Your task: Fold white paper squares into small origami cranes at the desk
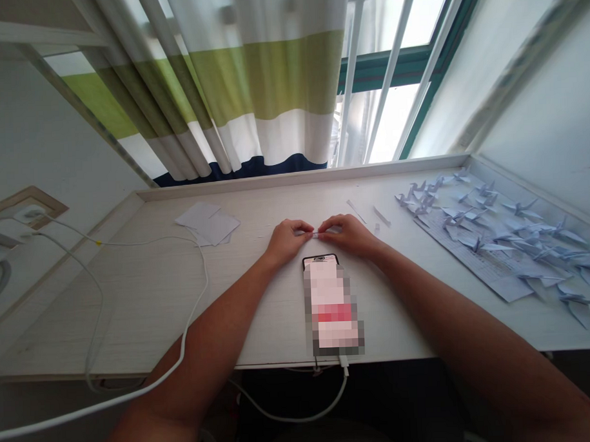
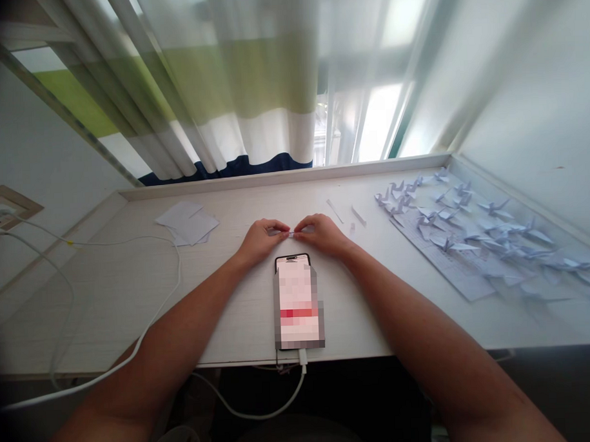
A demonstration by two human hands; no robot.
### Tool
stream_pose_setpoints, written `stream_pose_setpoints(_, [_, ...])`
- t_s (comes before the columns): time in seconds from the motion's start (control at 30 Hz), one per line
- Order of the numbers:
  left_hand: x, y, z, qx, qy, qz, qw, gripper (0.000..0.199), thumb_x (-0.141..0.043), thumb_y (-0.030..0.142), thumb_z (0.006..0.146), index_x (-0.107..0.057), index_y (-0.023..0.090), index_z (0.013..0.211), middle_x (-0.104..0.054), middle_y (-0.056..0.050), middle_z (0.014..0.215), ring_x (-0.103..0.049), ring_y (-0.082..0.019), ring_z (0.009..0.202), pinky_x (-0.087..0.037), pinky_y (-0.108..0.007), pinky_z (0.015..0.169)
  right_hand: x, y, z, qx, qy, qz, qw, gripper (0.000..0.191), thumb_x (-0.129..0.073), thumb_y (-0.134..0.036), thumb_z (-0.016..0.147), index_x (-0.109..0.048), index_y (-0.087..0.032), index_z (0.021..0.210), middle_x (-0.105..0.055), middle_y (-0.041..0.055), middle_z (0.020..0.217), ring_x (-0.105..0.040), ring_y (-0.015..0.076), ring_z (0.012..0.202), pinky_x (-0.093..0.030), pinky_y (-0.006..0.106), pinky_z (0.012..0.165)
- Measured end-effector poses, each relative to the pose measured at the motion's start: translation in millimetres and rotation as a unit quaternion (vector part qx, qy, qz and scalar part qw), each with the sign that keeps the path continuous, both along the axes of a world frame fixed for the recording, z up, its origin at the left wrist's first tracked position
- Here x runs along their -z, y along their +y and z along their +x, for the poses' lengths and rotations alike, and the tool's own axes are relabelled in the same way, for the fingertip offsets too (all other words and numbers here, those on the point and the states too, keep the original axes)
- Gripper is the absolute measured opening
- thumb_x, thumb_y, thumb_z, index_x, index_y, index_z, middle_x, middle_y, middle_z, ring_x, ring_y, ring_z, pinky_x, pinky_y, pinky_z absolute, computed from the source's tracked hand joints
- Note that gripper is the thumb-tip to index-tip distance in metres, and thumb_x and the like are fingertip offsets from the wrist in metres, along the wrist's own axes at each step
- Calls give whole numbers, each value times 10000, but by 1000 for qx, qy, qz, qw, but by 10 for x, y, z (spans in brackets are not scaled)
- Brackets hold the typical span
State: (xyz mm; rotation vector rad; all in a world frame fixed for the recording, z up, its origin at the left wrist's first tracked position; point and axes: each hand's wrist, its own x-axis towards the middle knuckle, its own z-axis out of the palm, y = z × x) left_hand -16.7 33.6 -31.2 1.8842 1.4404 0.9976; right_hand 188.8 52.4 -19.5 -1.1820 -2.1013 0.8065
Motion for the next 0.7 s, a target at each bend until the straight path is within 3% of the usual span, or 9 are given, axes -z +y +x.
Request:
stream_pose_setpoints(0.27, [7, 4, 2, 9, -7, 5, 1000, 107, -726, 208, 798, -790, 206, 885, -789, -50, 936, -716, -218, 946, -548, -339, 910, 95, 57, -33, 20, 15, 3, 1000, 103, -743, -271, 796, -807, -200, 833, -776, 58, 919, -701, 216, 915, -523, 323, 895])
stream_pose_setpoints(0.53, [12, 2, 8, -2, 6, 5, 1000, 112, -724, 204, 803, -790, 215, 892, -786, -44, 938, -712, -219, 950, -557, -341, 901, 32, 24, -53, 35, 14, -39, 999, 136, -736, -293, 794, -799, -179, 834, -786, 70, 910, -714, 214, 868, -528, 304, 824])
stream_pose_setpoints(0.7, [45, 14, -5, -6, 24, 14, 1000, 125, -723, 233, 812, -795, 220, 913, -778, -53, 945, -703, -225, 951, -557, -347, 899, 35, 12, -114, 66, -8, 2, 998, 157, -763, -335, 779, -788, -181, 777, -776, 72, 853, -699, 216, 822, -507, 307, 759])
